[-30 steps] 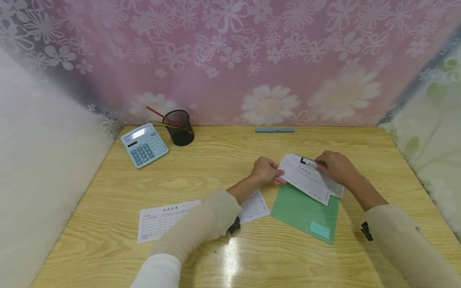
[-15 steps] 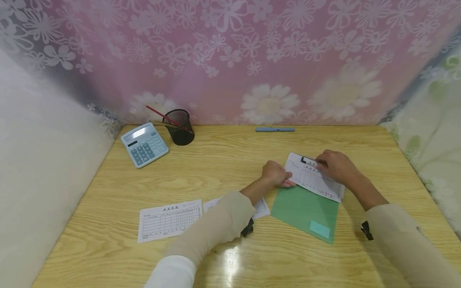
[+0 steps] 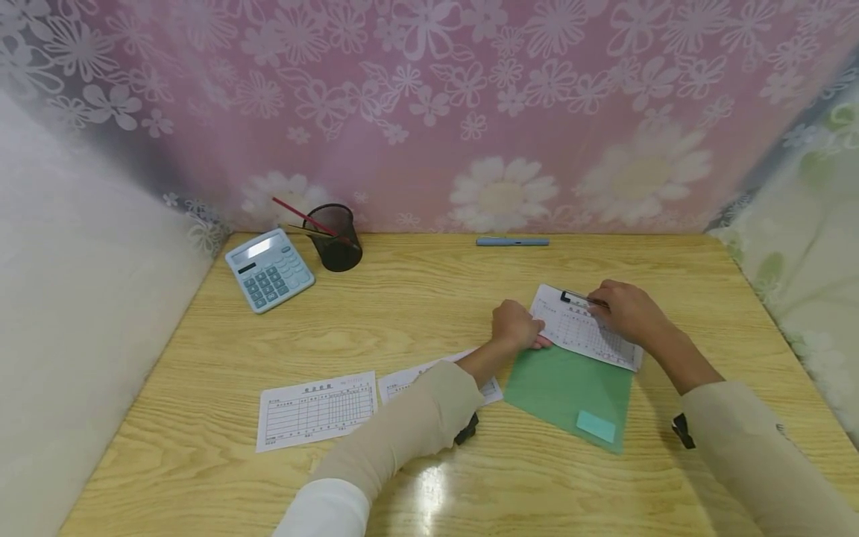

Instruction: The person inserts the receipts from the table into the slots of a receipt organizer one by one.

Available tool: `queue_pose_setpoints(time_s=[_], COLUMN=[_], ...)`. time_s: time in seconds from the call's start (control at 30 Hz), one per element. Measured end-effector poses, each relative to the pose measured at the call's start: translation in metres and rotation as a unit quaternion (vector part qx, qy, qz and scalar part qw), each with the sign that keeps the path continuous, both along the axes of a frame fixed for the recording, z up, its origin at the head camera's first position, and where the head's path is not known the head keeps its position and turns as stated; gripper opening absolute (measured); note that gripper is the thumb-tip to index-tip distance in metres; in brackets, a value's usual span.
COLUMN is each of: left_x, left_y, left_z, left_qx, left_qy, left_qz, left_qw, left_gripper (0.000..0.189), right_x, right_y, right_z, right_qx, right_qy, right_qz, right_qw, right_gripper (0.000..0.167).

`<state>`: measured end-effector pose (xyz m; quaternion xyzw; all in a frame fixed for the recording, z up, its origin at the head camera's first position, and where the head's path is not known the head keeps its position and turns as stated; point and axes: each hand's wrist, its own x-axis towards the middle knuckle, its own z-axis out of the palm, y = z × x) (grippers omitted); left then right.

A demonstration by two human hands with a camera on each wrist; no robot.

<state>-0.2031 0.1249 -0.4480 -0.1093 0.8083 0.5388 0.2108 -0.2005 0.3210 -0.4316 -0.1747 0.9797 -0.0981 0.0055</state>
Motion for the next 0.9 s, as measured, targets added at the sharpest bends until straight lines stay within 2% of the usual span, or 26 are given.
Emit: queue_pose_setpoints(time_s=[0.2,0.47,0.63,0.9], left_x=[0.0026,0.0009,-0.0004,-0.0032], left_y=[0.0017,0.0056,0.0078,0.0082], left_z=[0.0047,0.0057,0.0089,0.0063], left_qx=[-0.035,-0.081,-0.089,-0.079], left_qy=[0.034,0.080,0.083,0.078], left_qz=[-0.007,-0.028,-0.029,-0.030], left_qw=[0.9988,0.9931,0.9921,0.9933], left_gripper=[0.014,0.015,0.014,0.014], right_x=[0.0002,0.0004,0.0010,0.0000], right_y=[0.0000,0.0001,-0.0010,-0.0020], right_z=[0.0010,0.0005,0.0018,0.0005], right_qx=[-0.003,-0.005,-0.007,-0.001], right_qy=[0.001,-0.001,-0.005,-0.010], right_qz=[0.003,-0.001,-0.002,-0.011], right_qw=[1.0000,1.0000,1.0000,0.9999], right_gripper=[0.021,0.021,0.021,0.023])
